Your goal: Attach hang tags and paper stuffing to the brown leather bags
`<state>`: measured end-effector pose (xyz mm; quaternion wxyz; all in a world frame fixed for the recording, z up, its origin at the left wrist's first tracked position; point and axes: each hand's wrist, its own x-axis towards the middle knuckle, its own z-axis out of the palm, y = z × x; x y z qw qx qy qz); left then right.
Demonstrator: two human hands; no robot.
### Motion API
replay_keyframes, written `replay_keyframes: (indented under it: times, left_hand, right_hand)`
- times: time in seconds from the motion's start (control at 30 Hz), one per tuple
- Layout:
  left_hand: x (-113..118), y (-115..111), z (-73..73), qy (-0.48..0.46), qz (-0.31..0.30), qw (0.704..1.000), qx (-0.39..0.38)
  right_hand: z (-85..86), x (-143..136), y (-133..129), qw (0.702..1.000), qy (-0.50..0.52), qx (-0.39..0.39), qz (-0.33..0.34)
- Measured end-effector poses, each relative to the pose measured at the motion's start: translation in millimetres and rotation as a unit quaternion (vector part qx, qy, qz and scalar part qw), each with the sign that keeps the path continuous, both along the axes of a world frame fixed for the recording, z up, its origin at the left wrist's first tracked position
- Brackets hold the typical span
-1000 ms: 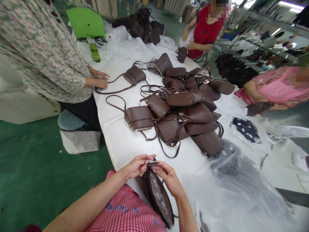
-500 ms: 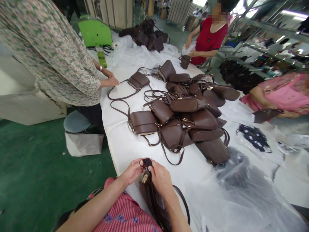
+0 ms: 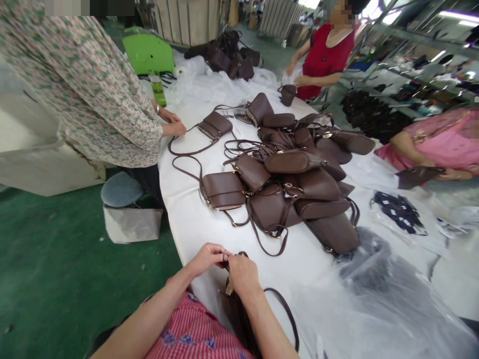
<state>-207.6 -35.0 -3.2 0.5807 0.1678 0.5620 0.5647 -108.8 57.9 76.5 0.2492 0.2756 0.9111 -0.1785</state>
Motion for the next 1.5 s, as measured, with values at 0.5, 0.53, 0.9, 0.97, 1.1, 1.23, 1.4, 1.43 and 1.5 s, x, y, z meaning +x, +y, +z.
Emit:
replay_keyframes:
  times: [0.5, 0.53, 0.9, 0.97, 1.1, 1.23, 1.4, 1.43, 1.5]
  left_hand:
    - [-58.2, -58.1, 6.2, 0.17, -0.237, 0.946, -0.14]
    - [-40.9, -49.0, 0.0, 0.162, -0.249, 0.945, -0.14]
    - [57.8, 51.7, 54.5, 0.179, -0.246, 0.95, 0.072]
    - [58.3, 53.0, 80.1, 0.289, -0.286, 0.895, 0.185]
    - [60.1, 52.3, 94.6, 0.452, -0.274, 0.814, 0.24]
    - [57.9, 56.7, 78.5, 0.516, -0.252, 0.799, 0.177]
    - [57.3, 63.2, 78.9, 0.383, -0.343, 0.848, 0.128]
    - [57.4, 64.3, 81.0, 0.356, -0.36, 0.854, 0.122]
    - [58.1, 66.5, 84.1, 0.343, -0.381, 0.851, 0.11]
  right_hand:
    - [-14.4, 88.6, -12.0, 0.952, 0.108, -0.195, -0.211]
    - [-13.4, 89.6, -14.1, 0.947, 0.128, -0.205, -0.211]
    - [-1.2, 129.0, 1.6, 0.879, 0.386, 0.108, -0.257]
    - [14.7, 132.2, 13.9, 0.894, 0.385, 0.143, -0.18]
    - [47.6, 144.6, 35.4, 0.954, 0.269, -0.031, -0.126]
    - [70.5, 178.1, 44.8, 0.895, 0.248, -0.291, -0.232]
    - [90.7, 215.8, 37.7, 0.932, 0.255, -0.134, -0.219]
    - [91.7, 219.1, 34.8, 0.944, 0.247, -0.027, -0.216]
    - [89.6, 221.6, 29.2, 0.938, 0.22, 0.16, -0.213]
